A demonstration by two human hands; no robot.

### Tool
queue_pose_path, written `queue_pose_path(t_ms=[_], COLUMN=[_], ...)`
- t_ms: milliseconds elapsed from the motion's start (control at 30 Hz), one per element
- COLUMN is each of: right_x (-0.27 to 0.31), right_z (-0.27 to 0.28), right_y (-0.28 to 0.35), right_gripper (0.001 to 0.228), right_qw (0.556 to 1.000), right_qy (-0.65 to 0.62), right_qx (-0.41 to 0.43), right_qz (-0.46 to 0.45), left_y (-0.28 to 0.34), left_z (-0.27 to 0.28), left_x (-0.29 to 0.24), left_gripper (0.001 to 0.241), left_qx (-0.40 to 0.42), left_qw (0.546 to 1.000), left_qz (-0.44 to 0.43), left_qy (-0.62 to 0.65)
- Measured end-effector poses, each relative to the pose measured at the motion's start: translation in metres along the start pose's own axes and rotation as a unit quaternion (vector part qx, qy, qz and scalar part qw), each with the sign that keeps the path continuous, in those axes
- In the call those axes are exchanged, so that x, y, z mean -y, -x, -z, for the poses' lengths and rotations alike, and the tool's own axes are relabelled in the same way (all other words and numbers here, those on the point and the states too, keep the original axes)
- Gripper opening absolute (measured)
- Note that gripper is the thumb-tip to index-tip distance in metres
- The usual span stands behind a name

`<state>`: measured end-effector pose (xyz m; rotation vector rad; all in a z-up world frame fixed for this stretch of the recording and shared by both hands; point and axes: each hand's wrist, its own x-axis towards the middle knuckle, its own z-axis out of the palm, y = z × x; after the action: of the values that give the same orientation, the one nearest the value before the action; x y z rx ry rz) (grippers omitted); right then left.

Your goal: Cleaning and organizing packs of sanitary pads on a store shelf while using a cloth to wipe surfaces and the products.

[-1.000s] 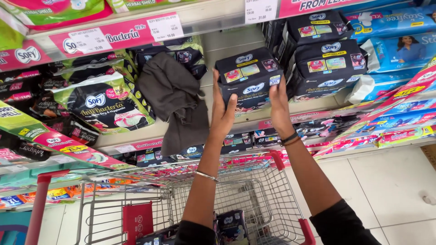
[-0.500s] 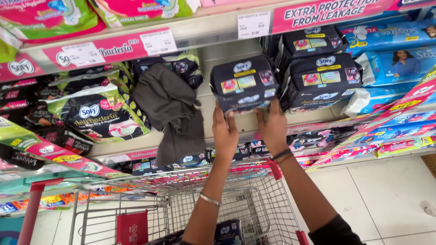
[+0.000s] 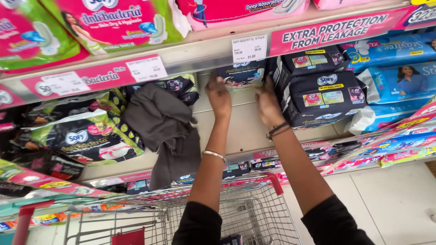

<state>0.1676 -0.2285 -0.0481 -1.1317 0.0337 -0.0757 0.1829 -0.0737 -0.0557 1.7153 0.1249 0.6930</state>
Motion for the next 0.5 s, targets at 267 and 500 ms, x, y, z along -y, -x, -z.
queue_pose_path(t_ms=[267,500], right_x=[-0.01,-0.025], right_z=[0.009,0.001], right_y=[0.014,-0.033], right_gripper=[0.067,0.067], right_qw=[0.907,0.855], right_qy=[-0.413,-0.51], right_qx=[0.029,0.037], right_qz=[-0.081,-0.088], left_y=[0.023,-0.011], left_z=[0.027,0.012], left_x=[-0.029,-0.026], left_gripper=[0.102,0.118], left_qx=[0.076,0.075], left_qw=[0.8,0.711], left_qz=[0.28,0.282], left_qy=[0.526,0.64])
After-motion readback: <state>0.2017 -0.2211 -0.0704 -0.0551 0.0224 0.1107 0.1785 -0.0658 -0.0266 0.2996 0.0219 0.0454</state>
